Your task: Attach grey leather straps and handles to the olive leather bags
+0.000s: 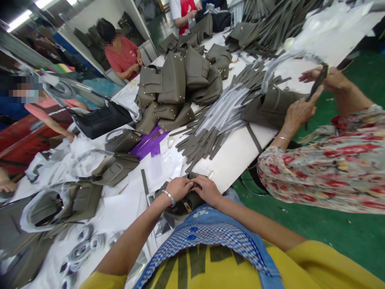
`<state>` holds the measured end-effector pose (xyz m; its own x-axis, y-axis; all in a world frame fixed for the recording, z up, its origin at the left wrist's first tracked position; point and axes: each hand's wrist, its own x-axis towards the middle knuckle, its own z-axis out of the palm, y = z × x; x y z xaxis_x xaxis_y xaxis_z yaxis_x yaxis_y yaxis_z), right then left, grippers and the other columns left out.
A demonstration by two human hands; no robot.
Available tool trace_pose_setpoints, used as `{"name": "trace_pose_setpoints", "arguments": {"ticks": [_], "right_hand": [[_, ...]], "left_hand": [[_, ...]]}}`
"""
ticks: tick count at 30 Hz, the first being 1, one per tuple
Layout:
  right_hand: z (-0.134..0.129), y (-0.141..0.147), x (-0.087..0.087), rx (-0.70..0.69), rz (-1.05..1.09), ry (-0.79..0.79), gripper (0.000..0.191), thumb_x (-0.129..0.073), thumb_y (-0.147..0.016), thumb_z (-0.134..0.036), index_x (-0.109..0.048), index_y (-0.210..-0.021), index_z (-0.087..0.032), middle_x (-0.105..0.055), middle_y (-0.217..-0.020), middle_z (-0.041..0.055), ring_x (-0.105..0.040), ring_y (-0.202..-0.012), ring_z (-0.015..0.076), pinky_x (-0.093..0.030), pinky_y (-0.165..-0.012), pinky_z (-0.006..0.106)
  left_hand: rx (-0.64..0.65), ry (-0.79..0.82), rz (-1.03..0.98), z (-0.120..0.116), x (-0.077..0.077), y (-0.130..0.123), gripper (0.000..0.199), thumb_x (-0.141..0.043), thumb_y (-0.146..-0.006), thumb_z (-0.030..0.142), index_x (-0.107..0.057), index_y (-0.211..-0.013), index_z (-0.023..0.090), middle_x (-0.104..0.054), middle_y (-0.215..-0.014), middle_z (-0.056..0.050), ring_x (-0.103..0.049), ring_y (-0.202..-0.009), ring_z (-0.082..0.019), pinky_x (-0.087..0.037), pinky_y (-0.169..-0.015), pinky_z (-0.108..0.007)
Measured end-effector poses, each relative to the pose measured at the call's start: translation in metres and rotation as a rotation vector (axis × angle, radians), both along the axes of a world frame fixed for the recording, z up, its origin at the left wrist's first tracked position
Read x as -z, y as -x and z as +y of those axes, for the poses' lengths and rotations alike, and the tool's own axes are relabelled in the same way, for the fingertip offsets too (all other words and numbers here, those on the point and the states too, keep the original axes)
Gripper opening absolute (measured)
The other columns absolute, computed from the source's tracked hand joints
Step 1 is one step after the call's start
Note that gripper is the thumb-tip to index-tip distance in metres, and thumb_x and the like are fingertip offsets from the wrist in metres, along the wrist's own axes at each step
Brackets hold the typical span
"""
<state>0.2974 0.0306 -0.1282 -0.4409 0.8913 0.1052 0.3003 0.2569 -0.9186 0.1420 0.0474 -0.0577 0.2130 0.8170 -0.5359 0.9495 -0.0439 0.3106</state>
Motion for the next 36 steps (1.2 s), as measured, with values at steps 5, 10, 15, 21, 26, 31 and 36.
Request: {"name": "trace_pose_setpoints", "arguments": {"ticks": [5, 10, 15, 21, 26, 31, 36], "right_hand": [[0.002, 0.003, -0.003, 0.031, -0.012, -0.011, 0.022, -0.057, -0.08, -0.017, -0.061, -0.1, -0.024, -0.06, -0.088, 0.0033, -0.057, -0.084, 0.0181, -0.048, -0.077, 0.033], [0.0, 0.002, -0.004, 0.016, -0.04, -0.015, 0.023, -0.058, -0.081, -0.019, -0.059, -0.104, -0.024, -0.058, -0.087, 0.003, -0.056, -0.081, 0.0174, -0.049, -0.074, 0.032], [0.0, 0.003, 0.001, -0.048, -0.037, -0.085, 0.02, -0.055, -0.083, -0.016, -0.06, -0.102, -0.021, -0.059, -0.089, 0.005, -0.056, -0.085, 0.0183, -0.048, -0.077, 0.033], [-0.001, -0.003, 0.004, -0.079, -0.061, -0.097, 0.023, -0.059, -0.082, -0.023, -0.058, -0.106, -0.022, -0.059, -0.091, 0.005, -0.056, -0.084, 0.0185, -0.049, -0.078, 0.033], [0.0, -0.001, 0.003, -0.013, -0.07, -0.076, 0.021, -0.06, -0.081, -0.02, -0.059, -0.102, -0.021, -0.059, -0.091, 0.005, -0.057, -0.086, 0.0184, -0.05, -0.078, 0.033], [0.0, 0.0, 0.002, -0.054, -0.087, -0.177, 0.018, -0.057, -0.083, -0.018, -0.06, -0.1, -0.02, -0.06, -0.092, 0.0064, -0.057, -0.087, 0.0197, -0.05, -0.079, 0.036], [-0.001, 0.0, -0.005, 0.046, -0.027, -0.012, 0.022, -0.06, -0.081, -0.019, -0.058, -0.103, -0.02, -0.059, -0.089, 0.0042, -0.058, -0.08, 0.0167, -0.05, -0.076, 0.032]], "left_hand": [[-0.036, 0.003, -0.004, -0.001, -0.009, 0.002, 0.04, -0.041, -0.085, 0.048, -0.071, -0.084, 0.021, -0.07, -0.08, -0.009, -0.062, -0.082, -0.024, -0.042, -0.069, -0.029], [-0.016, 0.001, -0.011, -0.008, -0.012, 0.011, 0.045, -0.034, -0.089, 0.047, -0.07, -0.079, 0.021, -0.069, -0.076, -0.008, -0.063, -0.076, -0.024, -0.042, -0.068, -0.03], [0.032, -0.051, 0.081, -0.012, -0.005, 0.004, 0.041, -0.035, -0.088, 0.042, -0.07, -0.085, 0.022, -0.07, -0.084, -0.01, -0.063, -0.08, -0.025, -0.042, -0.069, -0.031], [0.027, 0.003, 0.018, -0.01, -0.005, 0.009, 0.041, -0.037, -0.087, 0.041, -0.07, -0.073, 0.021, -0.069, -0.074, -0.007, -0.062, -0.073, -0.023, -0.04, -0.064, -0.029], [-0.022, -0.031, 0.016, -0.01, -0.002, 0.01, 0.042, -0.038, -0.088, 0.043, -0.069, -0.073, 0.02, -0.069, -0.073, -0.007, -0.062, -0.074, -0.022, -0.04, -0.064, -0.028], [0.049, -0.041, 0.073, -0.013, 0.001, 0.009, 0.038, -0.038, -0.088, 0.041, -0.069, -0.076, 0.021, -0.07, -0.077, -0.006, -0.063, -0.077, -0.022, -0.041, -0.065, -0.029], [-0.004, -0.114, 0.045, -0.016, 0.002, 0.01, 0.04, -0.034, -0.09, 0.042, -0.065, -0.077, 0.022, -0.069, -0.076, -0.005, -0.063, -0.076, -0.021, -0.041, -0.065, -0.028]]}}
